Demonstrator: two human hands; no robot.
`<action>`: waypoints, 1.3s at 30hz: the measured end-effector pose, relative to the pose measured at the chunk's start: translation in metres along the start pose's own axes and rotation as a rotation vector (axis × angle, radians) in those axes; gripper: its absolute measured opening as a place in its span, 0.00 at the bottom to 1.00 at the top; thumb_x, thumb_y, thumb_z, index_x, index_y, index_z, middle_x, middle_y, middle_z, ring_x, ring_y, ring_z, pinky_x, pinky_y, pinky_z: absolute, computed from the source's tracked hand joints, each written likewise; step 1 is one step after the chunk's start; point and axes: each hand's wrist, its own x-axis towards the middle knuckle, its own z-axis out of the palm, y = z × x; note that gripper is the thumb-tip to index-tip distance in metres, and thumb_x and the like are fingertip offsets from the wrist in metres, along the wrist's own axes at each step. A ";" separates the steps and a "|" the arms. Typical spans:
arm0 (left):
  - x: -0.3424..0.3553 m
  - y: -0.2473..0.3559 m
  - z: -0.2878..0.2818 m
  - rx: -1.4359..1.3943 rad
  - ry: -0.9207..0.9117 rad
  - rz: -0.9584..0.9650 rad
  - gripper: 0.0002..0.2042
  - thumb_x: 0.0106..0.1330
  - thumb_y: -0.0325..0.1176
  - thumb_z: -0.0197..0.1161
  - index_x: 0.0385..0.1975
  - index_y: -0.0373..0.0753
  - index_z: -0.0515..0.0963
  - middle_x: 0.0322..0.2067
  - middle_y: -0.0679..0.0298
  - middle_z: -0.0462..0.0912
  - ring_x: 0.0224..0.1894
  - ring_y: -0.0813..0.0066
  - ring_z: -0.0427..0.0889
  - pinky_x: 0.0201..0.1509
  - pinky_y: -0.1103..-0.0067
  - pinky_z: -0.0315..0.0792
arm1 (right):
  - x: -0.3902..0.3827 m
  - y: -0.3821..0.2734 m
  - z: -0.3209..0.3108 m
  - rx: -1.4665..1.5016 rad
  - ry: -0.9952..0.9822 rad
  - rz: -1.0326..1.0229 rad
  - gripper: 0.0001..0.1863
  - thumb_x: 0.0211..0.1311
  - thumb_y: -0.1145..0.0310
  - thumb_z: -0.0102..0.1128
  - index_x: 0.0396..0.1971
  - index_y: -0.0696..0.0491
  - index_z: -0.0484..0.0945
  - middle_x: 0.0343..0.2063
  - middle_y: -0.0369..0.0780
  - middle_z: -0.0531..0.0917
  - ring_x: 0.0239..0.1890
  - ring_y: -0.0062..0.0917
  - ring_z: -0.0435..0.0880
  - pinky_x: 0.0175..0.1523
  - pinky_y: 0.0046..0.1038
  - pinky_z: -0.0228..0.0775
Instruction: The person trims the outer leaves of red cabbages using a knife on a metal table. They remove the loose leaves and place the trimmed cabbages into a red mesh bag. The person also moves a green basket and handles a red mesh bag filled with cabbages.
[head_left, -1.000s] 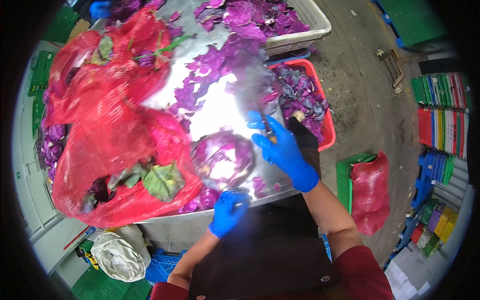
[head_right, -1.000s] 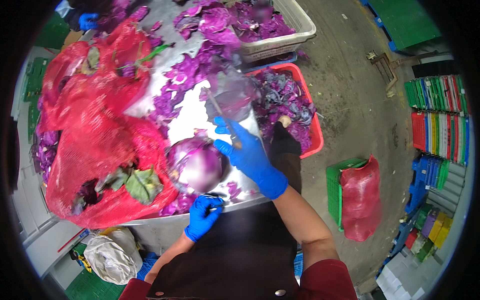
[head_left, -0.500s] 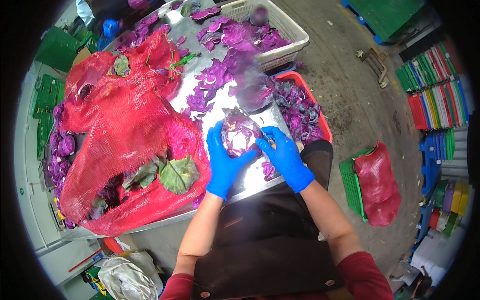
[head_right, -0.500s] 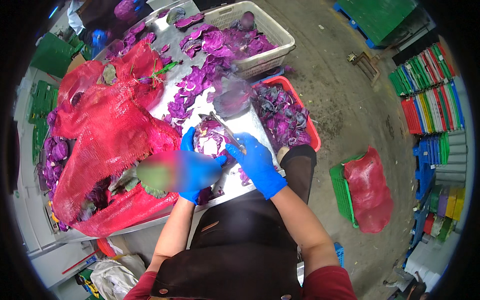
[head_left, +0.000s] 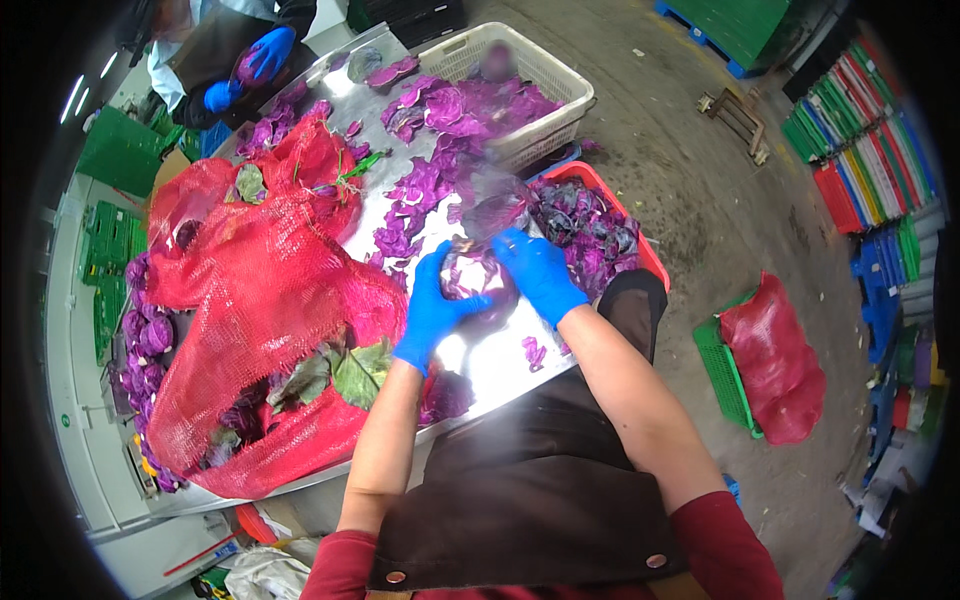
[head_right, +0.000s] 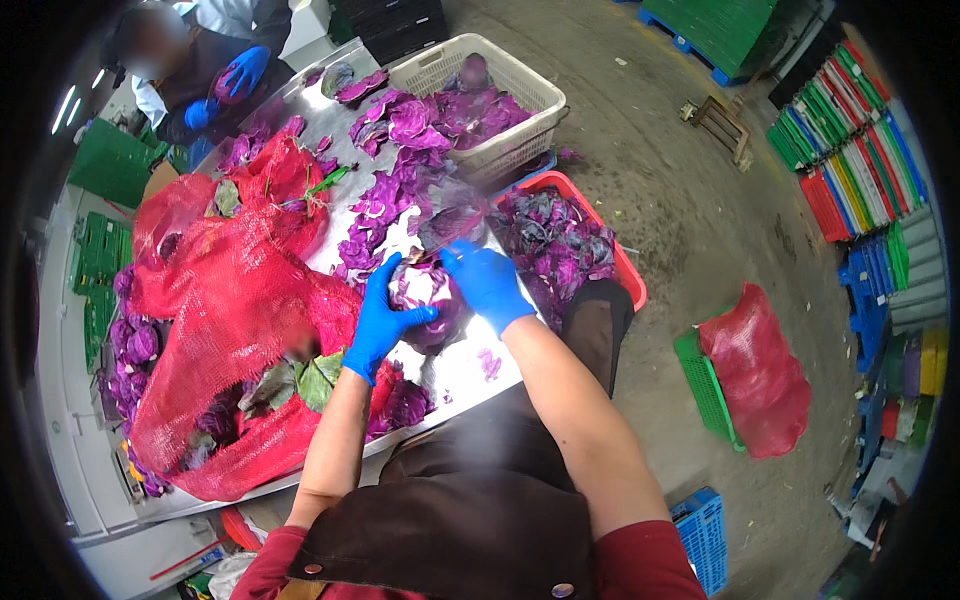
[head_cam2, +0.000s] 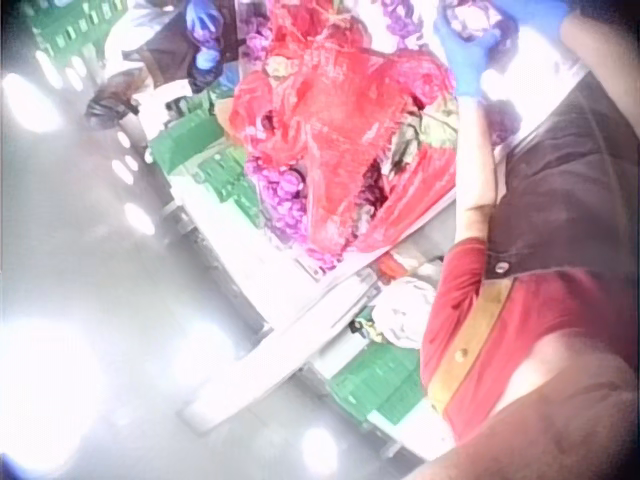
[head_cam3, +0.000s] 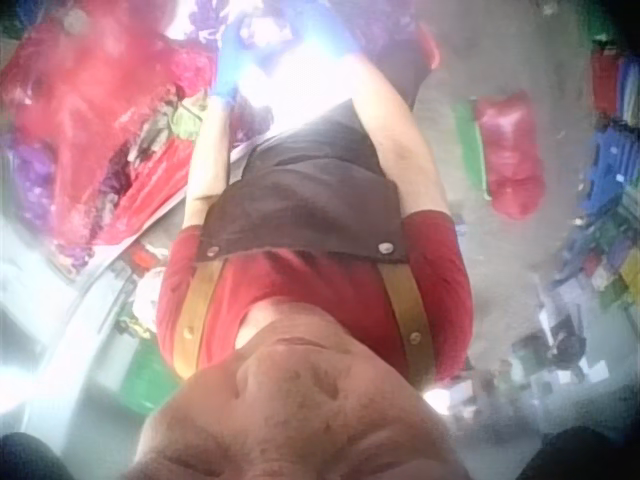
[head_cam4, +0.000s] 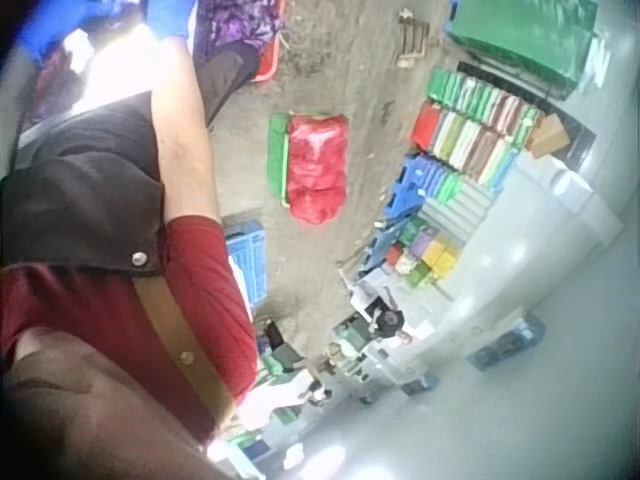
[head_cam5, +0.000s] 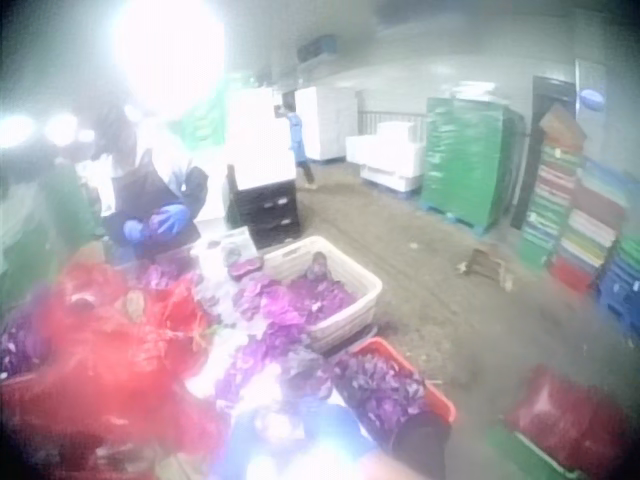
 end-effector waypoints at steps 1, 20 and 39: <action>-0.001 0.011 -0.002 0.113 -0.071 0.069 0.52 0.36 0.36 0.84 0.67 0.40 0.61 0.63 0.56 0.66 0.66 0.61 0.65 0.70 0.68 0.60 | 0.000 0.024 0.007 -0.019 0.007 0.056 0.25 0.68 0.43 0.46 0.41 0.50 0.79 0.33 0.50 0.84 0.39 0.47 0.83 0.44 0.43 0.74; -0.007 0.009 -0.002 0.210 0.181 0.004 0.57 0.37 0.50 0.82 0.65 0.26 0.54 0.58 0.43 0.66 0.59 0.47 0.69 0.64 0.61 0.65 | -0.024 -0.072 -0.015 -0.195 -0.253 0.006 0.33 0.70 0.49 0.46 0.66 0.56 0.61 0.53 0.48 0.77 0.40 0.44 0.84 0.41 0.40 0.76; -0.001 -0.012 -0.058 -0.054 -0.185 0.117 0.55 0.39 0.41 0.82 0.70 0.38 0.55 0.70 0.52 0.54 0.73 0.54 0.52 0.76 0.63 0.47 | -0.010 -0.066 -0.029 -0.009 -0.114 -0.014 0.31 0.64 0.53 0.59 0.65 0.46 0.65 0.36 0.48 0.84 0.37 0.41 0.84 0.41 0.38 0.76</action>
